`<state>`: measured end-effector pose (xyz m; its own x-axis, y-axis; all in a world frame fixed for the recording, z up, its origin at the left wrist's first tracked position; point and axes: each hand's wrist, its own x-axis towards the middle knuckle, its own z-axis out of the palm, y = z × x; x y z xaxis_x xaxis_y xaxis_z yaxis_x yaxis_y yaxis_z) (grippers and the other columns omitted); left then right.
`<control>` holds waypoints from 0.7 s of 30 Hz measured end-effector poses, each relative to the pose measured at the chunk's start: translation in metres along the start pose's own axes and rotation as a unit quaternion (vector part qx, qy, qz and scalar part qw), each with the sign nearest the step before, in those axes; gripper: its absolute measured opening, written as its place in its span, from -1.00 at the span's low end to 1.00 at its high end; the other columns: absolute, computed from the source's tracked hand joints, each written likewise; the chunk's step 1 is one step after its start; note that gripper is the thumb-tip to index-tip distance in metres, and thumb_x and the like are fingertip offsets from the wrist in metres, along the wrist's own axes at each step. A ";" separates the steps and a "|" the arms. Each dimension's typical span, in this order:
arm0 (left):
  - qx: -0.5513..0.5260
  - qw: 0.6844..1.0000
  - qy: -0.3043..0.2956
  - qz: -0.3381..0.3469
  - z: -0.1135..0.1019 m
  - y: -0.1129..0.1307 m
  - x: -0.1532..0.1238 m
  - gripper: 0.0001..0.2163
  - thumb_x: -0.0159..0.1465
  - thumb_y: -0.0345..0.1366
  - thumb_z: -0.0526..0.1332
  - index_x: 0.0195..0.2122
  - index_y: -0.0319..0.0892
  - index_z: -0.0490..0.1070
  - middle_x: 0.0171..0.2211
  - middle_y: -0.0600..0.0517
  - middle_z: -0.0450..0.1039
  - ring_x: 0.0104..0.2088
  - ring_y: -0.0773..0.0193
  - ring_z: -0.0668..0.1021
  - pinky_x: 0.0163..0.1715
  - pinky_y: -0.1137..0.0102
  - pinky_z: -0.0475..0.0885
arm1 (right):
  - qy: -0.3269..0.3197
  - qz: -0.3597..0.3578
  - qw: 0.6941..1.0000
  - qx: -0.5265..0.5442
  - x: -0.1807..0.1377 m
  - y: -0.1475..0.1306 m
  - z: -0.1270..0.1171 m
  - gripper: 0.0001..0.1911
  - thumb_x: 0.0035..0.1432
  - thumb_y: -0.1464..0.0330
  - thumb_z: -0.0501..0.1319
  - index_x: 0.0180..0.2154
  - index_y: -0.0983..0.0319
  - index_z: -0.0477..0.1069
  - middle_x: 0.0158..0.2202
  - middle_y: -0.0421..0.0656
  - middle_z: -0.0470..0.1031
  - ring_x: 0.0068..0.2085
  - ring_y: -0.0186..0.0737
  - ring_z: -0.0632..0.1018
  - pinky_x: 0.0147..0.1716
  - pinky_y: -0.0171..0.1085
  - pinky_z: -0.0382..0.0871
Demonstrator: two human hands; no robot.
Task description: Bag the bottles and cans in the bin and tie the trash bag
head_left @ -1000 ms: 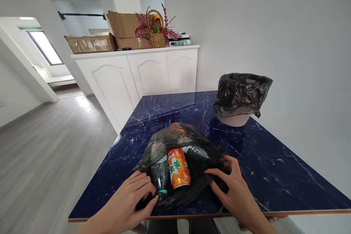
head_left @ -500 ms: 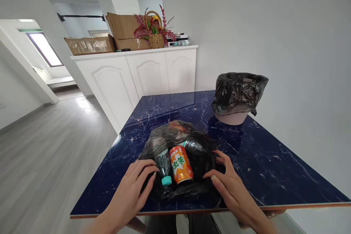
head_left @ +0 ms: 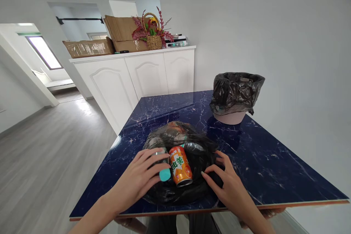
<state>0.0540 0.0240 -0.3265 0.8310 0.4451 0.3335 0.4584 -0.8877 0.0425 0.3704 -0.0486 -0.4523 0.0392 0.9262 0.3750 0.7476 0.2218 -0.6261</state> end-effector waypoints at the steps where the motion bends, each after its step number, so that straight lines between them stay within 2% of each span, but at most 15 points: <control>1: -0.030 0.999 0.033 -0.028 -0.007 -0.002 -0.001 -0.71 0.51 -0.28 0.23 0.22 0.08 0.45 0.27 0.02 0.53 0.36 0.03 0.44 0.29 0.03 0.40 | 0.002 0.001 1.000 0.000 0.000 0.000 0.000 -0.68 0.48 0.07 0.14 -0.15 0.08 0.56 0.42 0.02 0.07 0.28 0.20 0.47 0.10 0.11 0.55; 4: -0.119 0.969 0.152 -0.156 -0.037 -0.009 0.001 -0.70 0.48 -0.12 0.27 0.22 0.12 0.48 0.21 0.04 0.58 0.28 -0.03 0.52 0.27 -0.02 0.46 | 0.015 0.000 1.000 -0.002 0.000 0.000 0.001 -0.69 0.48 0.07 0.14 -0.14 0.08 0.57 0.40 0.04 0.11 0.26 0.18 0.50 0.07 0.07 0.57; 6: -0.174 0.918 0.256 -0.248 -0.059 -0.015 0.005 -0.70 0.47 -0.03 0.26 0.15 0.07 0.55 0.15 0.01 0.62 0.21 -0.07 0.59 0.25 -0.06 0.48 | 0.026 -0.004 1.000 -0.005 0.000 0.001 0.001 -0.69 0.47 0.08 0.15 -0.14 0.08 0.58 0.39 0.03 0.13 0.24 0.15 0.52 0.08 0.05 0.57; 7: -0.205 0.885 0.318 -0.273 -0.069 -0.020 0.008 -0.69 0.47 -0.01 0.25 0.12 0.02 0.57 0.12 -0.02 0.64 0.18 -0.06 0.61 0.26 -0.07 0.47 | 0.028 -0.005 1.000 -0.005 0.000 0.002 0.001 -0.69 0.47 0.08 0.16 -0.14 0.08 0.58 0.39 0.03 0.14 0.23 0.14 0.53 0.08 0.05 0.57; 8: -0.235 0.850 0.379 -0.279 -0.077 -0.025 0.011 -0.69 0.48 0.00 0.24 0.09 -0.03 0.58 0.09 -0.04 0.66 0.16 -0.04 0.62 0.29 -0.08 0.44 | 0.027 -0.004 1.000 -0.005 0.000 0.002 0.002 -0.69 0.47 0.07 0.16 -0.14 0.08 0.58 0.39 0.02 0.14 0.23 0.14 0.53 0.08 0.04 0.57; 10: -0.271 0.795 0.483 -0.248 -0.090 -0.040 0.014 -0.70 0.48 -0.02 0.26 0.02 -0.12 0.56 0.03 -0.06 0.67 0.13 0.03 0.63 0.36 -0.07 0.36 | 0.018 0.004 1.000 -0.005 0.000 0.003 0.001 -0.68 0.47 0.06 0.15 -0.14 0.06 0.58 0.39 0.01 0.15 0.23 0.15 0.53 0.05 0.03 0.59; 12: -0.259 0.773 0.538 -0.216 -0.095 -0.060 0.013 -0.72 0.47 -0.04 0.29 -0.03 -0.17 0.52 0.00 -0.06 0.66 0.09 0.10 0.65 0.36 -0.05 0.35 | 0.010 0.013 1.000 -0.003 0.000 0.003 0.001 -0.67 0.47 0.04 0.15 -0.13 0.05 0.58 0.40 0.01 0.14 0.24 0.16 0.52 0.02 0.02 0.60; 14: -0.211 0.778 0.544 -0.233 -0.093 -0.082 0.006 -0.68 0.46 -0.02 0.30 -0.02 -0.19 0.47 0.01 -0.06 0.64 0.07 0.13 0.65 0.32 -0.02 0.41 | 0.007 0.017 1.000 0.000 0.000 0.003 0.001 -0.66 0.48 0.03 0.14 -0.12 0.06 0.58 0.40 0.01 0.12 0.26 0.17 0.50 0.03 0.04 0.59; 18: -0.164 0.796 0.484 -0.323 -0.079 -0.122 -0.012 -0.56 0.43 0.08 0.28 0.03 -0.23 0.40 0.04 -0.12 0.62 0.07 0.11 0.63 0.23 0.02 0.46 | 0.015 0.012 1.000 0.005 -0.001 0.003 0.002 -0.65 0.48 0.04 0.13 -0.13 0.08 0.58 0.39 0.04 0.11 0.25 0.18 0.51 0.06 0.07 0.58; 21: -0.157 0.798 0.461 -0.356 -0.066 -0.141 -0.021 -0.53 0.39 0.11 0.31 0.01 -0.24 0.40 0.03 -0.14 0.63 0.08 0.06 0.61 0.22 0.02 0.44 | 0.021 0.007 1.000 0.005 -0.001 0.004 0.003 -0.66 0.48 0.05 0.14 -0.14 0.08 0.58 0.38 0.05 0.14 0.23 0.17 0.52 0.06 0.06 0.58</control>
<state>-0.0487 0.1324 -0.2769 -0.2556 0.7026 0.6641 0.4888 -0.4988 0.7158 0.3709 -0.0475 -0.4575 0.0768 0.9155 0.3950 0.7406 0.2129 -0.6374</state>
